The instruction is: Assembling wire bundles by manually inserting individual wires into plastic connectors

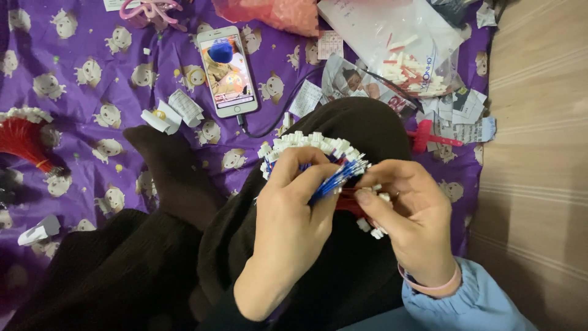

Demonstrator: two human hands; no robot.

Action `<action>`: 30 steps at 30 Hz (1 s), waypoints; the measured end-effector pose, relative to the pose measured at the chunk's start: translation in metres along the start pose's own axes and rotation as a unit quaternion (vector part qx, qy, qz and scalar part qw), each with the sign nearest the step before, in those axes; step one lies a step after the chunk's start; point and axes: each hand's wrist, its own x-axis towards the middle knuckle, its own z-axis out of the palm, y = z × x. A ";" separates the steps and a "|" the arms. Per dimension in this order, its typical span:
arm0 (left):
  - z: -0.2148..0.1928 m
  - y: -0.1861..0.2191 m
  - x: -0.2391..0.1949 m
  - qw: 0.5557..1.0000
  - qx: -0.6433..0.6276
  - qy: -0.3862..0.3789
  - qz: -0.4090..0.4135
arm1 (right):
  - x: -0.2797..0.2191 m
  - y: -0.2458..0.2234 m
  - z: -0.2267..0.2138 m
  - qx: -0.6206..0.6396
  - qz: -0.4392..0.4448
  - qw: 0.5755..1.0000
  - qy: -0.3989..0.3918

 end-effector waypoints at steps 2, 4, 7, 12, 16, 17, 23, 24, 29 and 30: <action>0.001 0.001 0.003 1.000 0.024 0.011 0.013 | -0.001 0.001 -0.002 -0.003 -0.022 1.000 0.012; 0.001 0.002 0.005 0.998 0.049 0.022 0.029 | 0.000 0.003 -0.006 -0.005 -0.048 0.999 0.024; -0.005 0.003 0.009 1.000 -0.027 -0.009 0.011 | 0.008 0.002 -0.011 0.011 -0.061 0.997 0.043; -0.026 -0.005 0.009 0.961 -0.269 0.045 -0.046 | 0.016 0.007 -0.018 -0.019 -0.027 0.999 0.018; -0.028 0.010 0.003 0.946 -0.271 0.147 -0.096 | 0.018 0.006 -0.018 -0.033 -0.039 0.999 -0.001; -0.025 0.014 -0.002 0.962 -0.234 0.067 -0.122 | 0.018 0.005 -0.018 -0.041 -0.004 0.999 0.019; -0.008 0.020 -0.003 0.982 -0.131 -0.110 -0.080 | 0.021 0.004 -0.020 -0.036 0.023 0.999 0.003; -0.007 0.017 -0.002 0.988 -0.116 -0.083 -0.056 | 0.021 0.004 -0.021 -0.023 0.025 0.999 -0.009; -0.009 0.015 0.001 0.962 -0.164 -0.081 -0.201 | 0.023 0.004 -0.022 -0.019 0.030 0.999 -0.021; -0.007 0.015 0.001 0.955 -0.189 -0.072 -0.217 | 0.023 0.005 -0.023 -0.007 0.033 0.999 -0.032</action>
